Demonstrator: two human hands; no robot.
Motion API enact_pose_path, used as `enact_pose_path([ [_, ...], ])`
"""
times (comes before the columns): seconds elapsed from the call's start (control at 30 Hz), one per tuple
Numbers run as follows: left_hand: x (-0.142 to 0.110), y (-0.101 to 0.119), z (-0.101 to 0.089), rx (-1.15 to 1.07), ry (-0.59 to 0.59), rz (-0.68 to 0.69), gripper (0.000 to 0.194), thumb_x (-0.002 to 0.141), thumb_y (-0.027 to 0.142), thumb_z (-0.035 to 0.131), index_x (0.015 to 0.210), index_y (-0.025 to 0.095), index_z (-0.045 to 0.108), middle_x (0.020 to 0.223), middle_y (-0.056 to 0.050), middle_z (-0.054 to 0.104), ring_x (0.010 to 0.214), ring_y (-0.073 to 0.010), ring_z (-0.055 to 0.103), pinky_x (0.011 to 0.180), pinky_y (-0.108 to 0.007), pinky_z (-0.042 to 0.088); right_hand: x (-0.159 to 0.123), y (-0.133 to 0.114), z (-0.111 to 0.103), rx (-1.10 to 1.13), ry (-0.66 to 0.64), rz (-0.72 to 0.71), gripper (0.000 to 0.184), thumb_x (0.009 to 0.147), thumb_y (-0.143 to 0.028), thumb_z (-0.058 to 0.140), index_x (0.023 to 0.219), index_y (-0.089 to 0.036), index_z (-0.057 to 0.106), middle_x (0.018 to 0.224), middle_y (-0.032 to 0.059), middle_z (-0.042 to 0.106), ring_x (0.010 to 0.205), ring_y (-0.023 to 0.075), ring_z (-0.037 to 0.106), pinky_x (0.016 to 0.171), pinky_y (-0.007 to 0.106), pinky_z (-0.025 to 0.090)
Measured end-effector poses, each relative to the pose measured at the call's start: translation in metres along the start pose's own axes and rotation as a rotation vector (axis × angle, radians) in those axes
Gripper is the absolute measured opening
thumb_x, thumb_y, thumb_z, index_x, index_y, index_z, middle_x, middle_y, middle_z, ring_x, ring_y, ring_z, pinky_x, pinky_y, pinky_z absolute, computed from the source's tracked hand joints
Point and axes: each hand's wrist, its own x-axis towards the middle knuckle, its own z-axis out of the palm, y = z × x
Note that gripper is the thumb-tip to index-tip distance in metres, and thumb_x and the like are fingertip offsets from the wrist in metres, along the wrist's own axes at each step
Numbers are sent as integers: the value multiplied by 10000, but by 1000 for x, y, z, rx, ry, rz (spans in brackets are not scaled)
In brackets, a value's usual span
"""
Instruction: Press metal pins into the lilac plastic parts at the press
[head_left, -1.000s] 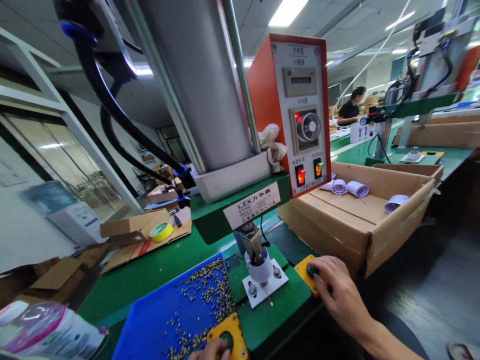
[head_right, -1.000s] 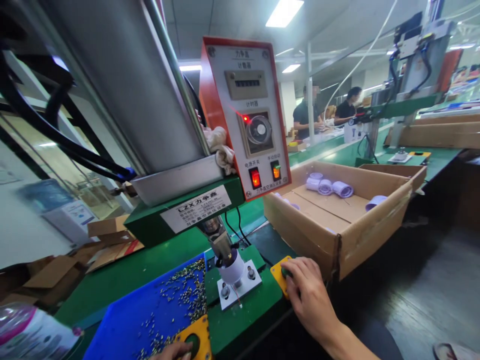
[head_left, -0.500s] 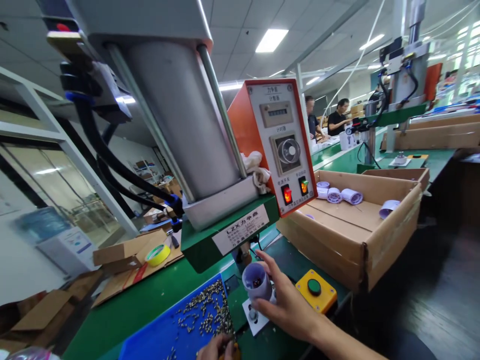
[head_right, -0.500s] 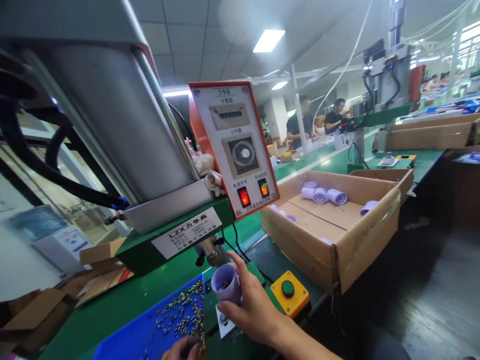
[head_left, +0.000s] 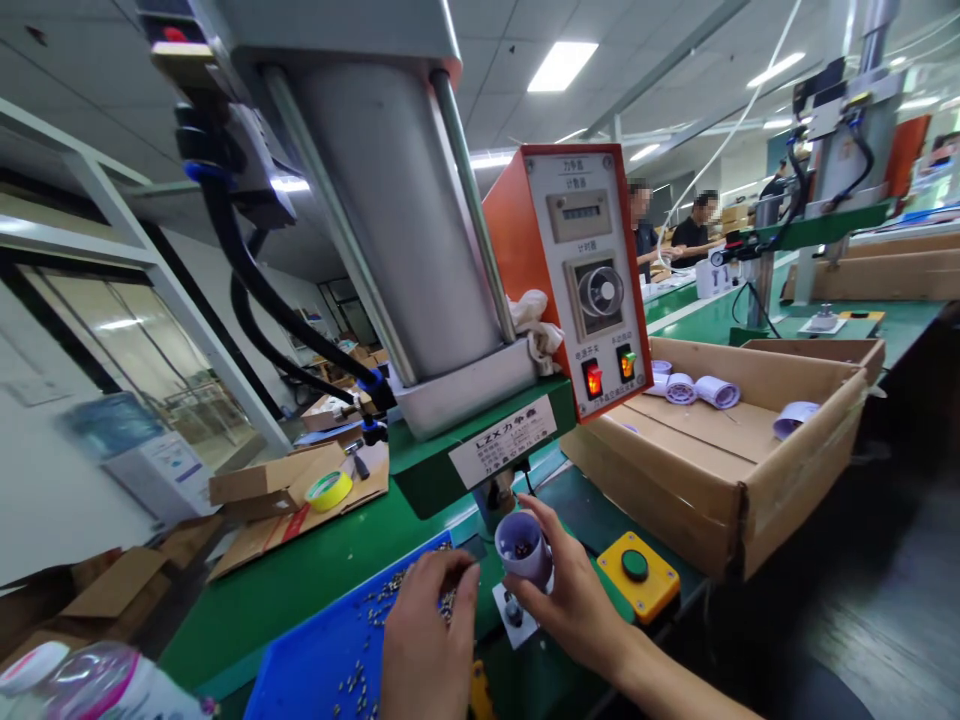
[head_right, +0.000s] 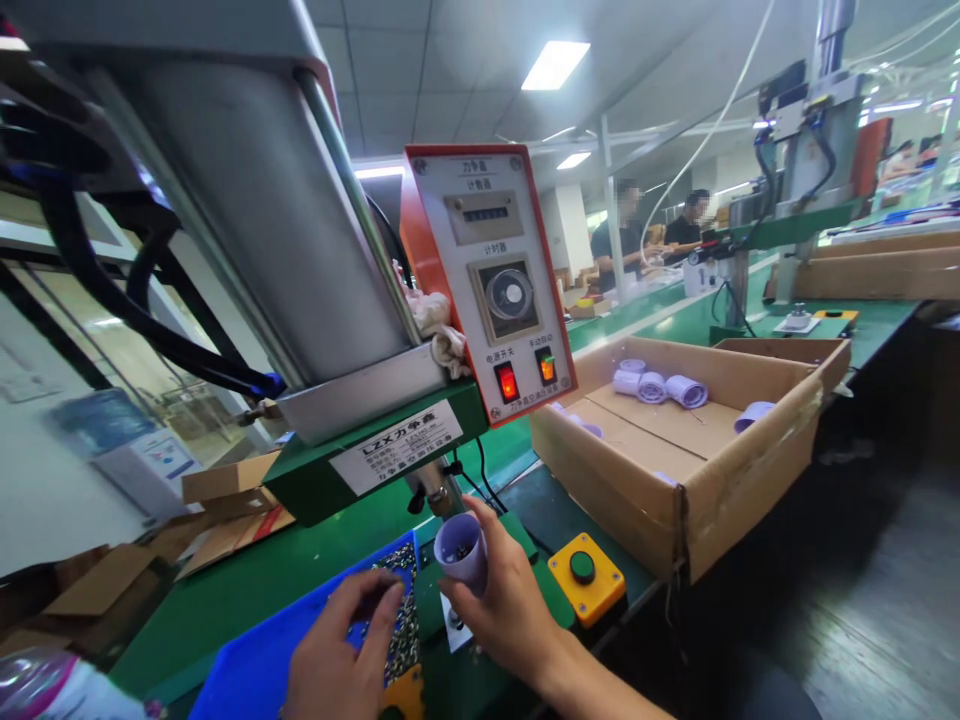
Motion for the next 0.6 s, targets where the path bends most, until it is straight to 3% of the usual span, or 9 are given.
enact_pose_path([
  [0.1,30,39,-5,82,-165,120,241,833,405,475,824,227,637,861,-24,672,868,-202,626,810,-335,457,0,3,1,-50,6,-32,711,715,-123,576,1375,-228,335,1320,86,545,1176,216,553,1013,379,435],
  [0.2,50,62,0,198,-319,164,202,811,310,481,810,189,642,899,-66,681,945,-229,624,866,-369,434,0,5,3,-64,11,-28,736,701,-99,577,1384,-227,333,1330,88,553,1192,217,558,1024,381,440],
  [0.37,57,70,6,213,-426,148,188,770,235,483,873,169,627,979,-93,705,975,-226,630,871,-357,432,3,3,1,-36,5,-70,754,681,-83,603,1378,-225,352,1345,104,550,1232,230,540,1045,389,427],
  [0.6,63,76,4,256,-491,192,102,741,238,500,747,208,597,818,-45,708,865,-205,646,804,-331,449,5,1,-1,-1,6,-69,762,671,-73,595,1375,-239,357,1292,88,585,1183,222,575,1021,377,444],
])
